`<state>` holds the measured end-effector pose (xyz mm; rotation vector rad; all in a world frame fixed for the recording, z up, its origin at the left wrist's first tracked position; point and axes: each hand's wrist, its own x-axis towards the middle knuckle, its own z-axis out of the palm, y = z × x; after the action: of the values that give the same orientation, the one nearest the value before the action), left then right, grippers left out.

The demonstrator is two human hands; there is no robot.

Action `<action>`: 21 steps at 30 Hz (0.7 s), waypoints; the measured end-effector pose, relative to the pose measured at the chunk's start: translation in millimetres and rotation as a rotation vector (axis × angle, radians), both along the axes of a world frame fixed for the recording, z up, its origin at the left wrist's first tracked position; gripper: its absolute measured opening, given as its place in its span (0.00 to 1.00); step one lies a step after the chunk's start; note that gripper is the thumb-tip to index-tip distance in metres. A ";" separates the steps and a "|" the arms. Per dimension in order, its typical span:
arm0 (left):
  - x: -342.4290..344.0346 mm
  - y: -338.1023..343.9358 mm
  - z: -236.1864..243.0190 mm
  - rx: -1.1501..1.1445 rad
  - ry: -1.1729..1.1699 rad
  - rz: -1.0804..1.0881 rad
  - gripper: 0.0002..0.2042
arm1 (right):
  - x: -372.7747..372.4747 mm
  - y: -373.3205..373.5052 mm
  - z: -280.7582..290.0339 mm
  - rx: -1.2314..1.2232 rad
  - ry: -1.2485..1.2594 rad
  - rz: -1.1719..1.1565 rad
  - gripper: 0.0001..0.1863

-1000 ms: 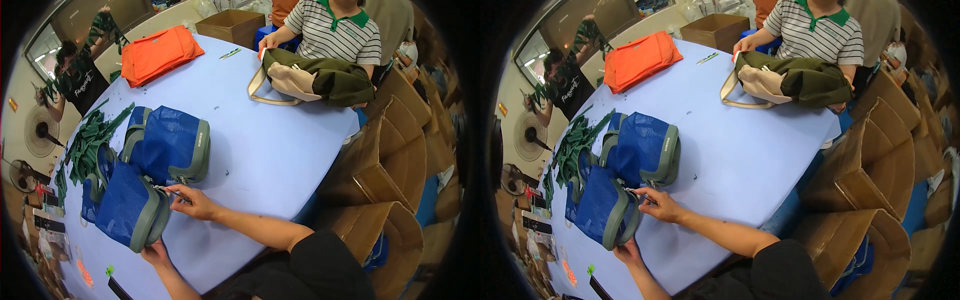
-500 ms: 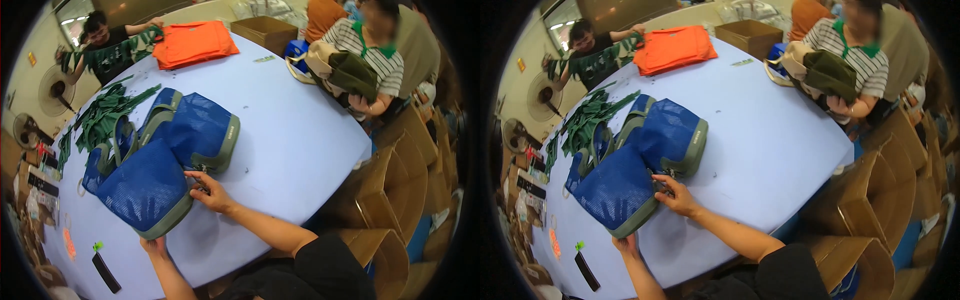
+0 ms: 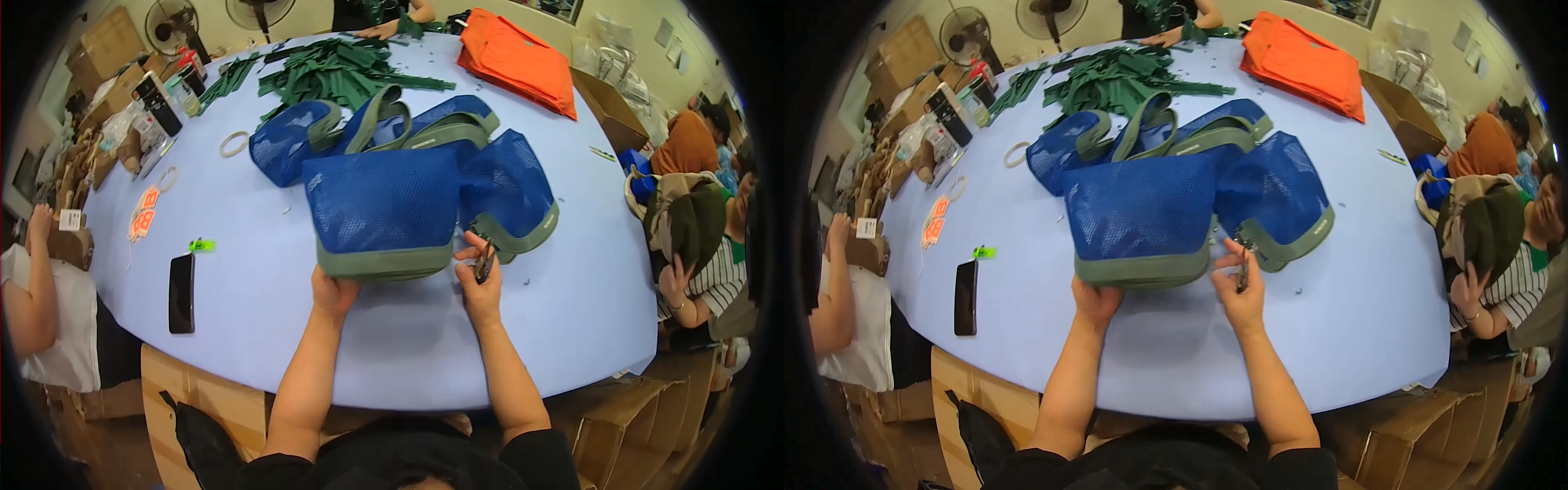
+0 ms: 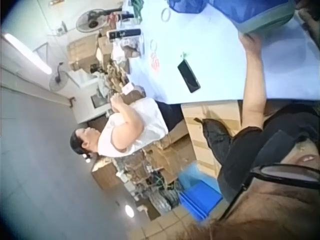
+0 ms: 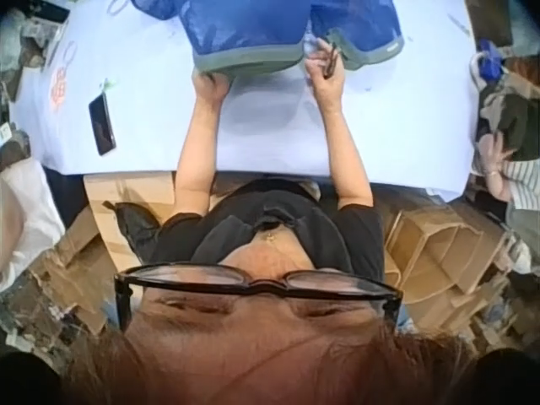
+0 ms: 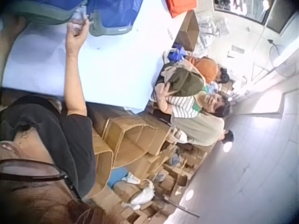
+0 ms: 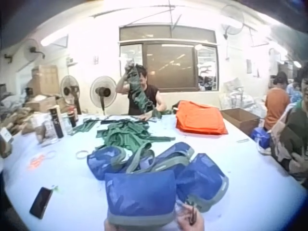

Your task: Trimming excess threads from blue mesh bags using snips.

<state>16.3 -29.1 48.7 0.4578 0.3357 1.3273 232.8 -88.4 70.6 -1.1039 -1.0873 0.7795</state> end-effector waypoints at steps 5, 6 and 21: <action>-5.7 4.9 -12.3 0.016 0.009 -0.165 0.22 | -1.0 -2.0 13.7 -0.065 -0.013 -0.014 0.26; 3.7 -1.4 0.3 -0.113 0.080 -0.099 0.24 | 3.1 -3.6 7.7 -0.037 -0.054 -0.020 0.26; 16.4 -6.9 20.7 0.084 0.282 -0.062 0.52 | 5.5 5.9 -3.4 0.085 -0.068 0.058 0.31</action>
<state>32.7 -36.0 69.5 0.7237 0.4969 1.2206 238.3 -82.5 67.1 -1.0371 -1.2037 0.7393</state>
